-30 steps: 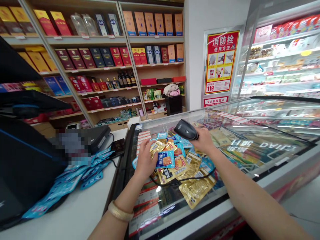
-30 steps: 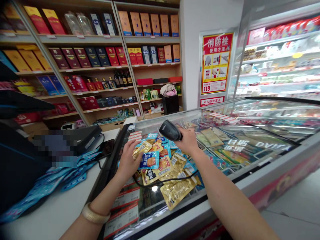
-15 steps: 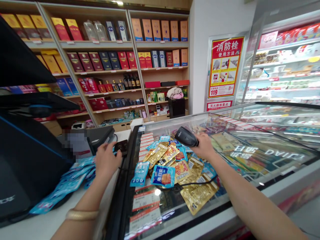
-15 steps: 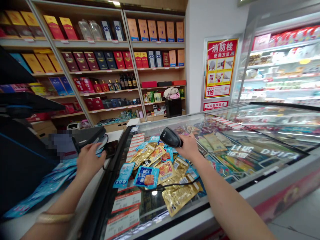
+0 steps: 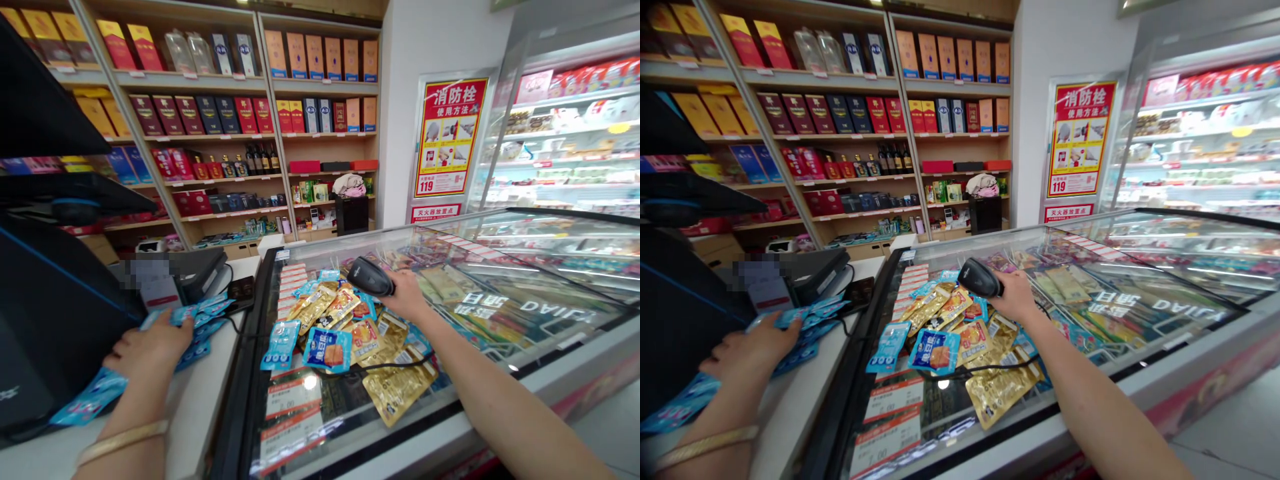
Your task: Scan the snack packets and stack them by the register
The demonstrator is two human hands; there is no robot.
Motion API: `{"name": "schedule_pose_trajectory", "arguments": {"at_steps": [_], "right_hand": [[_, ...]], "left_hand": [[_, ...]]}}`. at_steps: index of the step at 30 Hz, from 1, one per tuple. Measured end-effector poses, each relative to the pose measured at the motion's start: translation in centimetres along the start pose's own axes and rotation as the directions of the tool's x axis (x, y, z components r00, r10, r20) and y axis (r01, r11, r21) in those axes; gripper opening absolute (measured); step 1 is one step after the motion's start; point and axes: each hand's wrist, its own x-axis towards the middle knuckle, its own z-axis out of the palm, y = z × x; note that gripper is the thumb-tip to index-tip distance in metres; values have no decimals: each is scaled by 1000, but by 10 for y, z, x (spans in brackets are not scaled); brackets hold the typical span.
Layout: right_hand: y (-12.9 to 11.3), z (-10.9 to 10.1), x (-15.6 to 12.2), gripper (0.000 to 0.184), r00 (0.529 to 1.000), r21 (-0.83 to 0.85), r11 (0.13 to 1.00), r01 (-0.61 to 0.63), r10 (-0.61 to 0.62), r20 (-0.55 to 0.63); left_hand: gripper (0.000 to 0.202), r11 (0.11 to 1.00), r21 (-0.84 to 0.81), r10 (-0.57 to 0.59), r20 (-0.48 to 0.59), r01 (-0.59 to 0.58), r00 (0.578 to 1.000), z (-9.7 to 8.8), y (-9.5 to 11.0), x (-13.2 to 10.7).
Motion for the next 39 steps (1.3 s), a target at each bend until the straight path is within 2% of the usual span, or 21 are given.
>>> {"name": "schedule_pose_trajectory", "arguments": {"at_steps": [2, 4, 5, 7, 10, 11, 13, 15, 16, 19, 21, 23, 26, 30, 39], "right_hand": [[0, 0, 0, 13, 1000, -4, 1000, 4, -4, 8], [-1, 0, 0, 15, 1000, -7, 1000, 1, -1, 15], [-1, 0, 0, 15, 1000, -8, 1000, -2, 2, 19], [-2, -1, 0, 15, 1000, -7, 1000, -6, 6, 26], [-3, -1, -1, 14, 1000, 14, 1000, -1, 1, 15], [-4, -1, -1, 14, 1000, 28, 1000, 5, -5, 8], [-7, -2, -1, 14, 1000, 63, 998, 25, -25, -7], [-12, -2, -2, 16, 998, 105, 993, 58, -57, -14], [-15, -3, -2, 18, 997, 126, 989, 79, -78, -15], [-26, -4, -4, 22, 988, 188, 970, 156, -157, -8], [-33, -4, -5, 22, 976, 232, 950, 207, -216, 15], [-38, -4, -7, 22, 964, 274, 931, 242, -263, 42], [-44, -4, -9, 21, 948, 322, 907, 270, -308, 74], [-49, -5, -10, 19, 926, 355, 882, 311, -366, 97], [-54, -6, -10, 14, 904, 292, 896, 333, -392, 172]], "left_hand": [[36, 991, 94, 111, -131, -99, 985, 1, 0, -5], [37, 950, 240, 258, -240, -201, 936, 5, 4, -12], [36, 915, 337, 319, -272, -221, 908, 9, 7, -17], [30, 797, 575, 422, -314, -183, 851, 19, 16, -25], [25, 595, 793, 546, -277, -133, 791, 39, 28, -34], [27, 568, 806, 578, -247, -166, 778, 47, 29, -36], [30, 577, 772, 617, -197, -268, 762, 63, 29, -40], [38, 655, 673, 592, -175, -344, 786, 78, 26, -43], [44, 716, 601, 551, -175, -355, 816, 85, 24, -44], [66, 877, 385, 376, -177, -288, 910, 102, 20, -49], [68, 911, 339, 301, -158, -234, 941, 109, 20, -52], [60, 892, 396, 287, -119, -220, 951, 111, 20, -54], [48, 809, 537, 305, -37, -238, 952, 111, 16, -54], [42, 725, 631, 311, 55, -275, 949, 109, 10, -51], [44, 712, 656, 300, 40, -251, 953, 109, 9, -50]]}}
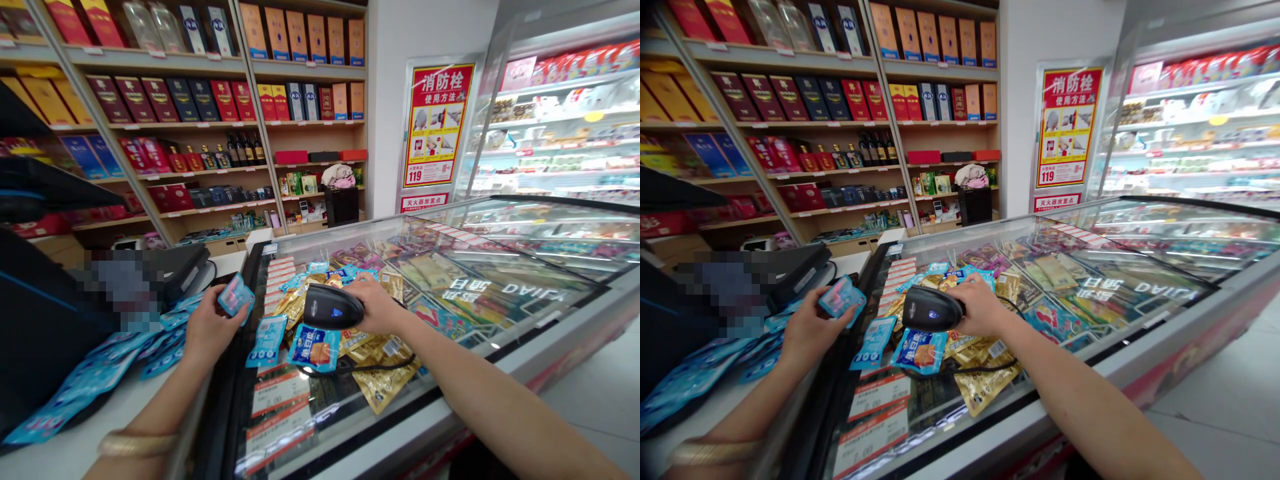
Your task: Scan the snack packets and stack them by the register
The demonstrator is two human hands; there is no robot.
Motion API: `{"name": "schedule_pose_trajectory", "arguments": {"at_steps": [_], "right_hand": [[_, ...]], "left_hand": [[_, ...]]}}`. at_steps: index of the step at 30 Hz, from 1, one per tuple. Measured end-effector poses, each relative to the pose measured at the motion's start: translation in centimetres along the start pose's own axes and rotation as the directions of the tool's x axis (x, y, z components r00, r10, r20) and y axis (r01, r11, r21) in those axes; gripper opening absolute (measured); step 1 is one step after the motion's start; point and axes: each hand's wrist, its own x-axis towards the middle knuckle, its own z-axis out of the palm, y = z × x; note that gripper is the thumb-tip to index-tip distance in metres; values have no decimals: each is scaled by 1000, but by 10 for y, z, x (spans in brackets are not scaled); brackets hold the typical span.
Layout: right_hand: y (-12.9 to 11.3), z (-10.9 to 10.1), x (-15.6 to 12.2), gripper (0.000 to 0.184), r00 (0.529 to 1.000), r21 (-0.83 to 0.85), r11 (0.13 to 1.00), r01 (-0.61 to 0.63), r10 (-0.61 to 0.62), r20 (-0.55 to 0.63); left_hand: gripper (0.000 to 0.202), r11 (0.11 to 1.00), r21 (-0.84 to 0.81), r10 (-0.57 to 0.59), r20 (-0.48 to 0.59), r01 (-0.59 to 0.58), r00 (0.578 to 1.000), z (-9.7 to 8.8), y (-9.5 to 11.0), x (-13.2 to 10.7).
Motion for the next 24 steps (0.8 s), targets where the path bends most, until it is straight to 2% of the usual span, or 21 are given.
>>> {"name": "schedule_pose_trajectory", "arguments": {"at_steps": [4, 8, 12, 15, 17, 20, 24], "right_hand": [[-1, 0, 0, 17, 1000, -8, 1000, 12, -12, 2], [3, 0, 0, 16, 997, -14, 1000, -23, 22, -77], [24, -10, -4, 19, 965, -79, 979, -186, 167, -200], [44, -19, -8, 21, 903, -155, 923, -353, 293, -316], [55, -24, -11, 23, 859, -204, 870, -448, 356, -369], [66, -26, -15, 24, 814, -251, 803, -540, 422, -399], [72, -24, -18, 23, 811, -292, 777, -558, 437, -390]], "left_hand": [[45, 998, 54, -14, 47, 12, 999, -2, -1, 0], [49, 998, 25, -64, 38, 63, 997, -2, -5, 2], [47, 953, -254, -147, 84, 164, 986, 11, 3, 6], [56, 862, -439, -184, 197, 254, 963, 29, 16, 7], [61, 839, -464, -169, 277, 285, 946, 42, 23, 5], [61, 861, -435, -110, 343, 262, 933, 59, 24, 3], [66, 861, -453, 6, 464, 232, 886, 69, 14, -2]]}}
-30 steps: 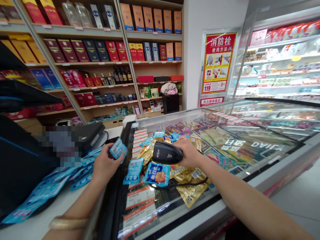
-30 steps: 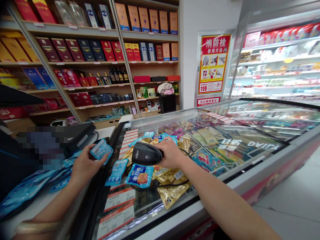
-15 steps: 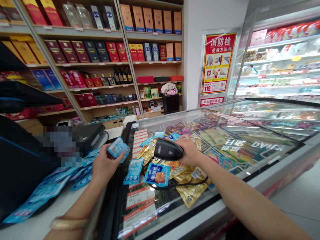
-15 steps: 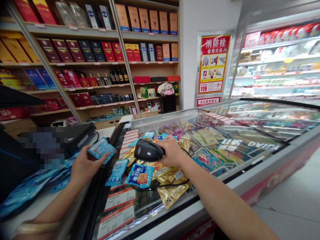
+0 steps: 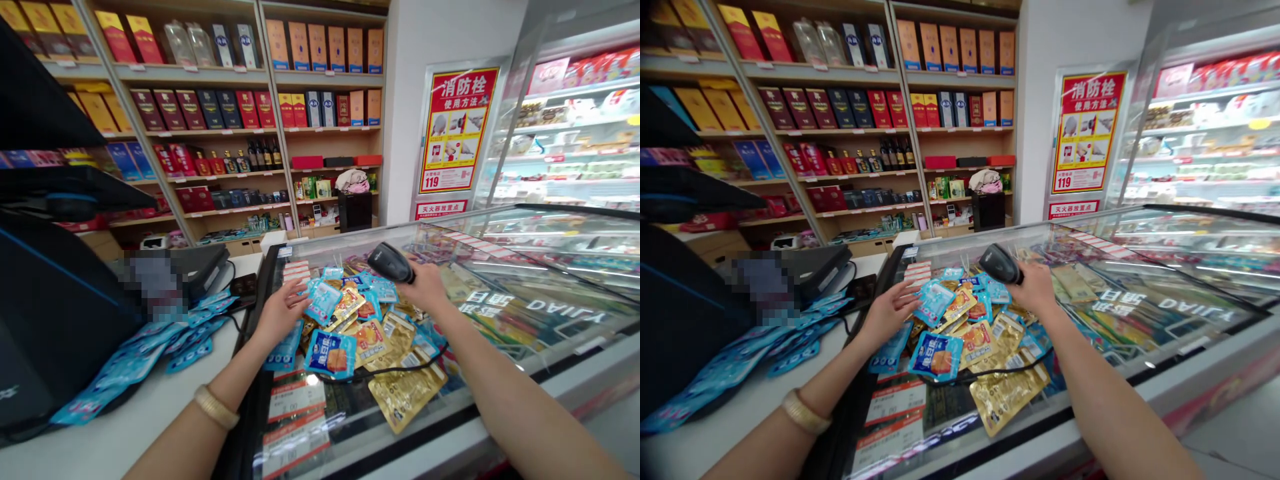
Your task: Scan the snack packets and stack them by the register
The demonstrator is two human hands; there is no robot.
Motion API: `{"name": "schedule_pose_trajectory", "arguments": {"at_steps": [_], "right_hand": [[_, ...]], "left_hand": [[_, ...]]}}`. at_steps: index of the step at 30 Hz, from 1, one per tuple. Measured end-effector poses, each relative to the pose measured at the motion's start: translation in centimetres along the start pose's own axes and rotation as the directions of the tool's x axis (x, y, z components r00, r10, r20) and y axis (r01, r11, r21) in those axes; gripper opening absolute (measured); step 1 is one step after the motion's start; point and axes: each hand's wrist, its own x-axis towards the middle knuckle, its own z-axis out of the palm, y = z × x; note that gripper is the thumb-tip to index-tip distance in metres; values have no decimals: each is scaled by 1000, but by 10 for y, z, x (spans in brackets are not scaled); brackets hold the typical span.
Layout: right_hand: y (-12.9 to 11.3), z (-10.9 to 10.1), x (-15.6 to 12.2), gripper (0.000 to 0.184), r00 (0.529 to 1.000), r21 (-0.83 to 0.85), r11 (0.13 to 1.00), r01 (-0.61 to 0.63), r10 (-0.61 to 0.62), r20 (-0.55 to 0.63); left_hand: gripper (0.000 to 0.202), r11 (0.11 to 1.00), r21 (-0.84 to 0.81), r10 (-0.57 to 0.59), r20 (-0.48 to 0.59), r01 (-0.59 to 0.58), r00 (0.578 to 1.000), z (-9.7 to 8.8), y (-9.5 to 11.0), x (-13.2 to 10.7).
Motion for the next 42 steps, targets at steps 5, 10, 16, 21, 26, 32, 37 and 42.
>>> {"name": "schedule_pose_trajectory", "arguments": {"at_steps": [5, 10, 16, 21, 26, 32, 37, 42], "right_hand": [[-3, 2, -3, 28, 1000, -38, 999, 23, -23, 10], [-7, 3, -4, 23, 999, -50, 998, 33, -31, 39], [-11, 4, -4, 19, 995, -11, 1000, 27, -26, 95], [-15, 3, -4, 17, 991, 10, 999, 34, -35, 132], [-19, 2, -5, 20, 987, 28, 999, 45, -49, 152], [-21, 3, -6, 20, 988, 37, 998, 41, -46, 149], [-22, 3, -7, 21, 987, 44, 998, 49, -55, 149], [-22, 4, -7, 27, 982, 75, 995, 69, -81, 173]], "left_hand": [[57, 946, 234, 181, 188, -223, 965, -4, 0, -7], [47, 744, 617, 313, 16, -256, 950, -38, 13, 3], [53, 361, 877, 32, -350, 315, 936, -119, 20, 17], [55, 156, 881, -194, -416, 446, 889, -139, 4, 16], [57, 122, 890, -207, -411, 440, 888, -132, -3, 15], [52, 124, 892, -151, -416, 434, 897, -126, 5, 13], [48, 88, 898, -143, -417, 431, 898, -117, 12, 10], [53, 117, 906, -213, -377, 406, 902, -112, 21, 10]]}}
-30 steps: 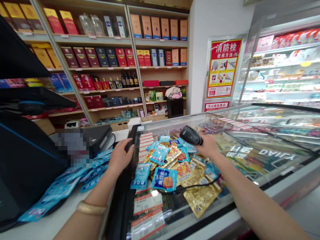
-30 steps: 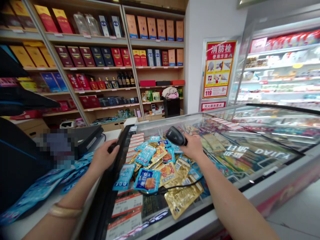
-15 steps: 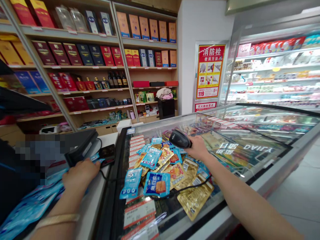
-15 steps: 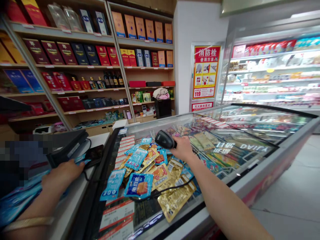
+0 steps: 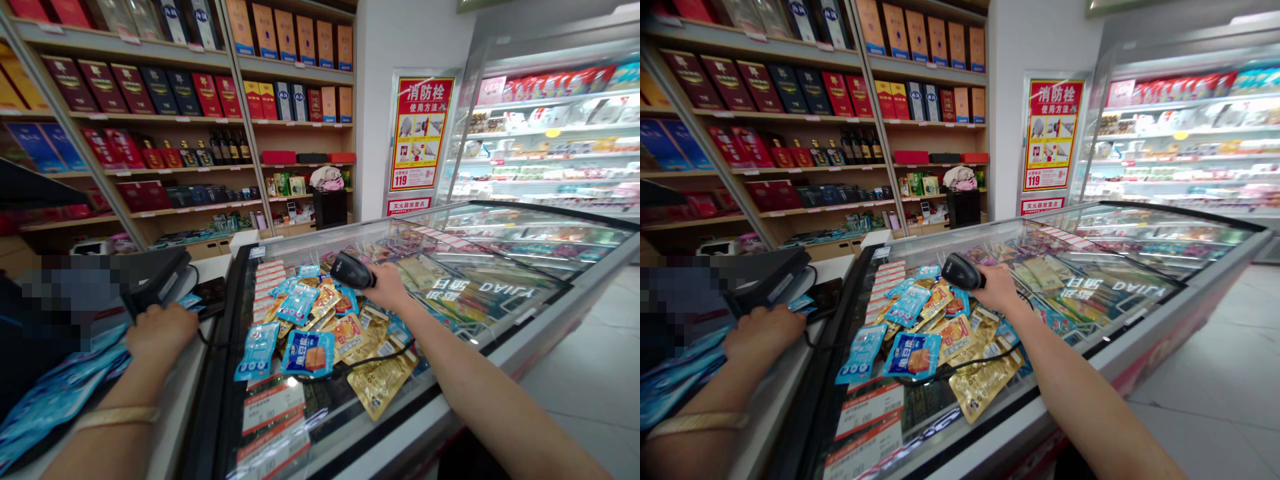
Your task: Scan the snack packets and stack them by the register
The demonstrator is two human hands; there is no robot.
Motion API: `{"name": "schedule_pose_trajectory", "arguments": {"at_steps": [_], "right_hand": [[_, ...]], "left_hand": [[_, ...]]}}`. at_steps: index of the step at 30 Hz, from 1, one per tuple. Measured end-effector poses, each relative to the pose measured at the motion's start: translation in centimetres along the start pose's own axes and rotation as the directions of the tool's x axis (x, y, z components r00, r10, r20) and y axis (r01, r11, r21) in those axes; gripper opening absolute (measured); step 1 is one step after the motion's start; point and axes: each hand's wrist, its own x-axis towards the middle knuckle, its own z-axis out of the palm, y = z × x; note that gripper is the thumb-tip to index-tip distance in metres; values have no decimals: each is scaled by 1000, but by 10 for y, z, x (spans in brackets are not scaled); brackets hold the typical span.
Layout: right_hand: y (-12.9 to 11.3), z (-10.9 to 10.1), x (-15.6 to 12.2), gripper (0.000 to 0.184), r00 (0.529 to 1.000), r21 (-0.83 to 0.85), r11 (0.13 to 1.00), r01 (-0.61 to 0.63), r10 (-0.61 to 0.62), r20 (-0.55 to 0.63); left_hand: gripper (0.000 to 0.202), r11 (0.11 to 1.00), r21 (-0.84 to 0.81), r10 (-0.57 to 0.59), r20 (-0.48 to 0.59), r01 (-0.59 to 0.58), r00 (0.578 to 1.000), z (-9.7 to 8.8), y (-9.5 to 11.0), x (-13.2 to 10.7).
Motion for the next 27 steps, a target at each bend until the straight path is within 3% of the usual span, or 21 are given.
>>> {"name": "schedule_pose_trajectory", "arguments": {"at_steps": [5, 15, 25, 27], "right_hand": [[-1, -1, 1, 30, 1000, -5, 1000, 7, -7, 13], [-5, -2, -1, 22, 1000, -20, 1000, 1, 0, 16], [-6, 0, -1, 25, 1000, -4, 1000, 7, -7, 20], [-6, 0, -2, 25, 1000, -4, 1000, 9, -8, 20]], "left_hand": [[52, 999, -48, -19, 109, 24, 994, 0, -1, 4], [59, 999, 43, 16, -2, -16, 1000, -2, -1, -4], [49, 999, 41, 37, -46, -35, 998, -1, -8, -3], [49, 999, 22, 42, -116, -40, 992, 0, -9, -4]]}}
